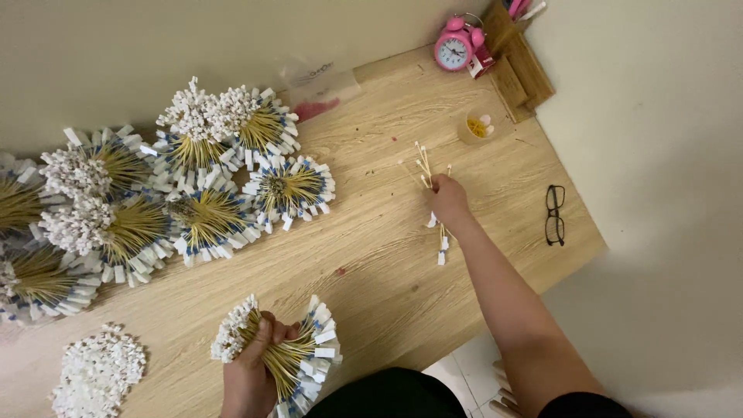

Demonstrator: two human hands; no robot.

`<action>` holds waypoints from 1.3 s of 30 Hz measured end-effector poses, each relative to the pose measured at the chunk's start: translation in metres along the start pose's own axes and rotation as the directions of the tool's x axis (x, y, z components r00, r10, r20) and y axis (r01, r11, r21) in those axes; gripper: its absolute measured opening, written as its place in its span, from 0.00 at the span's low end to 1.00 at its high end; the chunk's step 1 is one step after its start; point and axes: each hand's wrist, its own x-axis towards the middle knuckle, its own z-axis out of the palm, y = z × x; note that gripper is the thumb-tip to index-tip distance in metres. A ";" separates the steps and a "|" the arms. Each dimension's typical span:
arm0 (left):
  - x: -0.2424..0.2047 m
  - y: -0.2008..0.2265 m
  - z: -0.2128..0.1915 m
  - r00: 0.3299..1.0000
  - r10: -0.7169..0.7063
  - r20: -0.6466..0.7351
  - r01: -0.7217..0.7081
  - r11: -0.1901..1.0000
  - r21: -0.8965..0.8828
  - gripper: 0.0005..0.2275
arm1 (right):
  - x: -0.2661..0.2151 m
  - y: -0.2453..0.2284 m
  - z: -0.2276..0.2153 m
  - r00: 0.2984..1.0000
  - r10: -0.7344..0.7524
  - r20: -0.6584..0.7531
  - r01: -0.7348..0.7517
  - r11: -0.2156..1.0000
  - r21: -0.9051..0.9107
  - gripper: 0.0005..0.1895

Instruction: Assembling and organizing bundles of wires with white plastic tips on a wooden table

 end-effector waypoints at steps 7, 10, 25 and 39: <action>0.003 -0.007 -0.006 1.000 -0.024 -0.018 0.023 0.996 -0.087 0.06 | 0.018 -0.012 0.008 0.994 0.079 0.081 -0.058 0.969 -0.240 0.36; 0.002 -0.010 -0.007 0.999 -0.041 0.009 0.041 0.998 -0.050 0.11 | 0.033 -0.009 0.012 0.996 0.088 0.023 -0.071 0.912 -0.404 0.20; -0.013 -0.012 -0.006 0.995 -0.090 -0.039 0.090 0.996 -0.002 0.03 | -0.051 -0.045 -0.124 0.912 -0.092 -0.400 0.303 0.808 0.506 0.08; -0.032 -0.020 -0.005 0.998 -0.054 -0.027 0.054 0.998 0.020 0.08 | -0.069 0.040 -0.009 0.963 0.270 -0.008 -0.270 0.960 -0.079 0.17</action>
